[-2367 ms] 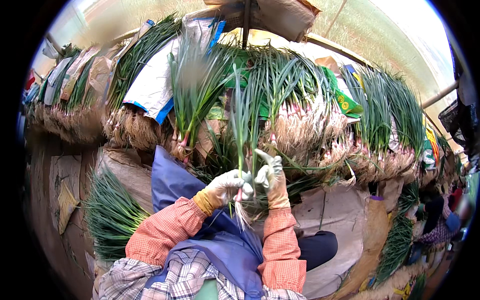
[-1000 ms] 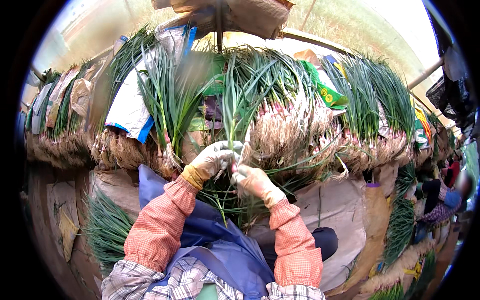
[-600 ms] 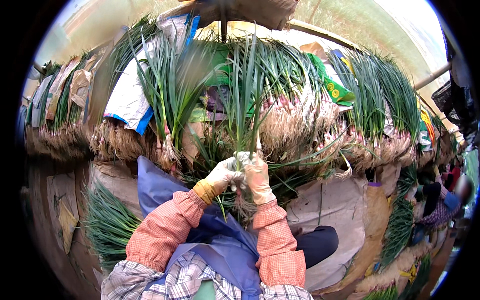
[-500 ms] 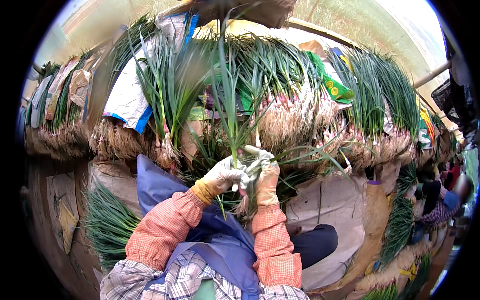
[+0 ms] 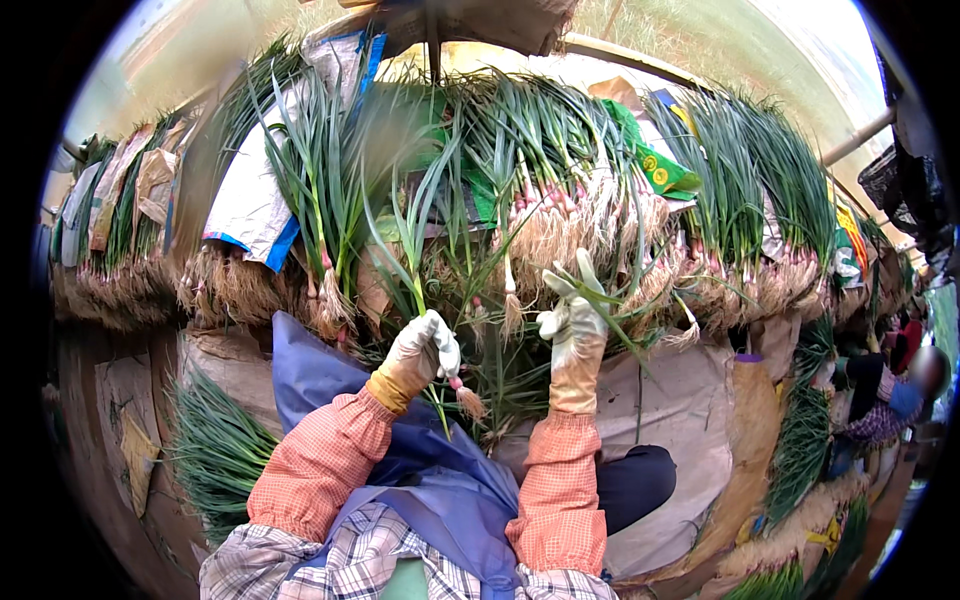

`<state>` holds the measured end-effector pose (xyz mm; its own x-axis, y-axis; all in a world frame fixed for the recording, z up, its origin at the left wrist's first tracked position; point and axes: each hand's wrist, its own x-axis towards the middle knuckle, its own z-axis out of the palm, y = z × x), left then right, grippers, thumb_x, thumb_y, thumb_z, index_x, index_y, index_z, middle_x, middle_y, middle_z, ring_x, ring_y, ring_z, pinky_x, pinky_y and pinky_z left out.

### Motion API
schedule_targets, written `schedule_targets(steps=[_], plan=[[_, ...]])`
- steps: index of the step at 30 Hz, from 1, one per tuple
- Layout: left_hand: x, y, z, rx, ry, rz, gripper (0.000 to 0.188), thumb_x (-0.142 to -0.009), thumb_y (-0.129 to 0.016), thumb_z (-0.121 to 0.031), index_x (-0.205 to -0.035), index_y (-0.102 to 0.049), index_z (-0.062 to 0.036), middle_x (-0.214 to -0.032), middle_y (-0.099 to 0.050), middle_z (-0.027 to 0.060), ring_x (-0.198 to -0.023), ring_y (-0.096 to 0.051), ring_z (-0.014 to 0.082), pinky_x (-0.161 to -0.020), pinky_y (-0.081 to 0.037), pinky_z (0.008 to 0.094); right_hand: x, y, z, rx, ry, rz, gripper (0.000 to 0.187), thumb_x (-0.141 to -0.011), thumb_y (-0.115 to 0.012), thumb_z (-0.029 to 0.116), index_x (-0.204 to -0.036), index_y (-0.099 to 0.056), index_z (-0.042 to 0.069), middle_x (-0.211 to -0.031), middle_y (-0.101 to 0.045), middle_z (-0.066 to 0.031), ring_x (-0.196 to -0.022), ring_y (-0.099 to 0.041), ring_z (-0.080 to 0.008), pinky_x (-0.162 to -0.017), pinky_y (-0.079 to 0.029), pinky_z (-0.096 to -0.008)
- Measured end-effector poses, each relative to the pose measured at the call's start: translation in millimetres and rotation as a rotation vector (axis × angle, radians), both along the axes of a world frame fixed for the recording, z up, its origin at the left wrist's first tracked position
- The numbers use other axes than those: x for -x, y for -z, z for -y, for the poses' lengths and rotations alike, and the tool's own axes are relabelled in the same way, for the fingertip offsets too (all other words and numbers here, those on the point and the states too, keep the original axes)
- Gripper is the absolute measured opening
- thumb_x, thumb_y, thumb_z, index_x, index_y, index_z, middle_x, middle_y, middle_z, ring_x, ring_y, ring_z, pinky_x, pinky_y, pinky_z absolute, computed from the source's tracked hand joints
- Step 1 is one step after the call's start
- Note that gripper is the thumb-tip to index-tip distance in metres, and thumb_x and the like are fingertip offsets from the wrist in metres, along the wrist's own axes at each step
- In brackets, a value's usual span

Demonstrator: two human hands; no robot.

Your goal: The person gathers green onions from a large pile, aligns them by the roots, and ties them into bundles using a thin strip. The person repeats this process, forming multiple bundles and placing them aside.

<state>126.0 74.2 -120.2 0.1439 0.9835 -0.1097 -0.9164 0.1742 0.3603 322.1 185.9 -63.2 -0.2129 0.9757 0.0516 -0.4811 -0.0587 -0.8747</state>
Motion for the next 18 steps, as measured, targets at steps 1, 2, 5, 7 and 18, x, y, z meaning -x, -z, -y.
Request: schedule_targets(steps=[1, 2, 5, 7, 18], plan=[[-7, -11, -4, -0.044, 0.019, -0.096, 0.025, -0.092, -0.062, -0.028, -0.089, -0.056, -0.0038, -0.073, -0.064, 0.0154, -0.057, -0.061, 0.0292, -0.052, -0.056, 0.0414, 9, 16, -10, 0.079, -0.023, 0.194, 0.054, -0.093, -0.061, 0.02, -0.138, -0.039, -0.002, -0.098, -0.065, -0.0086, -0.069, -0.058, -0.0082, -0.054, -0.051, -0.0213], [-14, -20, -12, -0.046, 0.105, -0.242, 0.019, -0.09, -0.065, -0.019, -0.096, -0.059, -0.0026, -0.072, -0.064, 0.0132, -0.061, -0.065, 0.0263, -0.051, -0.056, 0.0349, 15, 32, -20, 0.153, -0.058, 0.39, 0.059, -0.094, -0.06, 0.019, -0.143, -0.033, 0.0, -0.097, -0.064, -0.0069, -0.065, -0.055, -0.0064, -0.054, -0.051, -0.0218], [-34, -19, -42, 0.185, -0.237, -0.364, 0.02, -0.09, -0.062, -0.006, -0.109, -0.057, -0.0031, -0.092, -0.066, 0.0103, -0.072, -0.067, 0.0208, -0.059, -0.056, 0.0292, 20, 82, -16, 0.328, -0.361, 0.388, 0.028, -0.094, -0.059, 0.018, -0.115, -0.059, 0.001, -0.083, -0.063, 0.0002, -0.059, -0.055, -0.0072, -0.05, -0.045, -0.0217], [-16, -20, -56, 0.325, -0.307, -0.635, 0.024, -0.086, -0.063, 0.0, -0.106, -0.052, -0.0068, -0.097, -0.068, 0.0099, -0.068, -0.064, 0.0133, -0.055, -0.053, 0.0232, 29, 36, 12, 0.335, -0.424, 0.494, 0.02, -0.093, -0.06, 0.021, -0.1, -0.064, 0.003, -0.081, -0.064, -0.0012, -0.058, -0.055, -0.009, -0.05, -0.042, -0.0224], [-23, -27, 1, 0.412, 0.095, -0.597, 0.019, -0.087, -0.058, -0.005, -0.102, -0.046, -0.0055, -0.071, -0.064, 0.0115, -0.043, -0.056, 0.015, -0.032, -0.04, 0.0228, 62, 37, 36, 0.385, -0.167, 0.415, 0.016, -0.087, -0.068, 0.015, -0.082, -0.054, 0.009, -0.057, -0.051, 0.0023, -0.041, -0.044, -0.0056, -0.037, -0.033, -0.0212]])
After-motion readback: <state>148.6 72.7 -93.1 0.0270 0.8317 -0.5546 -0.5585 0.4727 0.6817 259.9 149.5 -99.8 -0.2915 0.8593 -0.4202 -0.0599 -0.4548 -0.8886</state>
